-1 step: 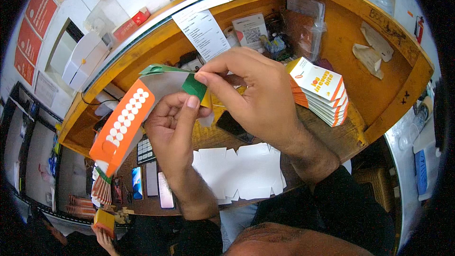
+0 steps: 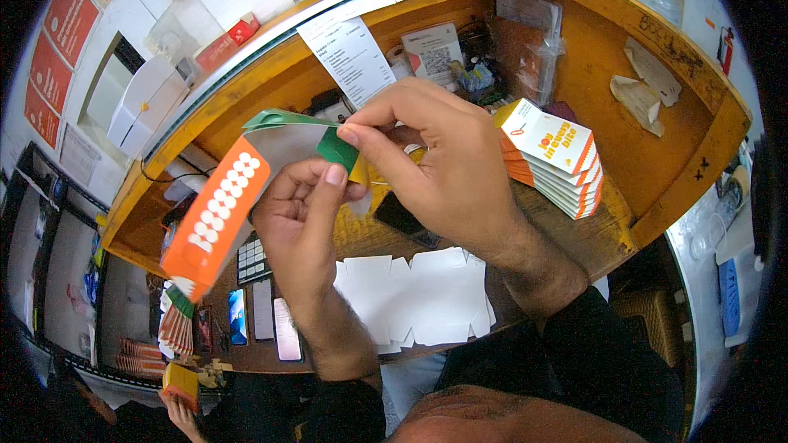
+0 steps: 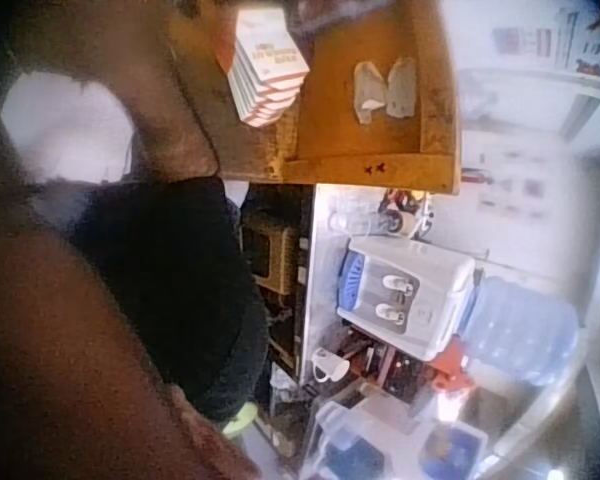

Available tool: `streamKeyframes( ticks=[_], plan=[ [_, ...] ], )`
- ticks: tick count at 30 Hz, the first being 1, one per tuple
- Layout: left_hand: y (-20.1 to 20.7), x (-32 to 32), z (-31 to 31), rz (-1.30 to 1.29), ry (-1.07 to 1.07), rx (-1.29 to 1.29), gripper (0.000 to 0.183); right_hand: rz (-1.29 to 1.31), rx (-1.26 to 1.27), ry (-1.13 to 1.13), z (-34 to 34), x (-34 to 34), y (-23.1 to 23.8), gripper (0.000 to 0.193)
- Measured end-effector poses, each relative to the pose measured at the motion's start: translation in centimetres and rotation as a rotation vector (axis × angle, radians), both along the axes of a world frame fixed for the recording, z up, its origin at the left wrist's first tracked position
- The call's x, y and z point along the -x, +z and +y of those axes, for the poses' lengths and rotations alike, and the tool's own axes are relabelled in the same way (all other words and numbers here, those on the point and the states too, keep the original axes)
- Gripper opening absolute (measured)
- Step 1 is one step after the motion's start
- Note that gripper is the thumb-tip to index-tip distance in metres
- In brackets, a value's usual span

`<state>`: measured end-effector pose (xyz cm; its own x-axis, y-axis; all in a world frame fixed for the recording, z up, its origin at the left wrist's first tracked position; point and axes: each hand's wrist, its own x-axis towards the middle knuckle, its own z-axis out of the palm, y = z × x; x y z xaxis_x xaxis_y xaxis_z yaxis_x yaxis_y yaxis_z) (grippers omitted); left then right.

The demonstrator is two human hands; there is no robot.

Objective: The person folds flat printed paper sheets into small rectangular boxes at a counter. They repeatedly fold edges, tuck flaps, and stack completed boxes on the right side of the counter.

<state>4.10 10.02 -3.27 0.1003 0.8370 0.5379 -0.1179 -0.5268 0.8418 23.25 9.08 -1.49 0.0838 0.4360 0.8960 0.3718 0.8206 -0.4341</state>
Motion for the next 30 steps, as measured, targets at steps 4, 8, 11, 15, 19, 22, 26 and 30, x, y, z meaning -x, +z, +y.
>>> streamKeyframes(
  ticks=[4,8,11,15,19,22,26,30],
  plan=[
    [-0.6,-1.2,0.5,-0.097,-0.016,0.056,0.014,0.015,0.041,-0.018,0.5,0.0,-0.4,0.012],
    [-0.8,-1.5,1.1,-0.082,-0.032,0.035,0.016,0.028,0.100,-0.010,0.9,-0.2,-0.6,0.014],
    [-0.7,-1.8,1.4,-0.131,-0.049,0.048,0.018,0.004,0.078,-0.023,1.2,0.0,-0.4,0.014],
    [-0.4,-1.5,1.2,-0.188,-0.147,0.088,0.018,-0.007,0.010,-0.051,1.0,0.0,0.0,0.015],
    [-0.5,-1.0,1.1,-0.179,-0.207,0.099,0.020,0.051,0.063,0.020,0.8,0.2,-0.1,0.014],
    [-0.5,-0.7,1.1,-0.158,-0.206,0.086,0.023,0.037,0.046,0.031,0.8,0.2,0.0,0.012],
    [-0.2,-1.2,1.1,-0.165,-0.165,0.081,0.024,-0.018,0.002,-0.002,0.6,0.1,0.1,0.012],
    [-0.3,-1.3,1.0,-0.179,-0.183,0.075,0.024,-0.011,-0.015,-0.008,0.5,0.2,0.1,0.012]
  ],
)
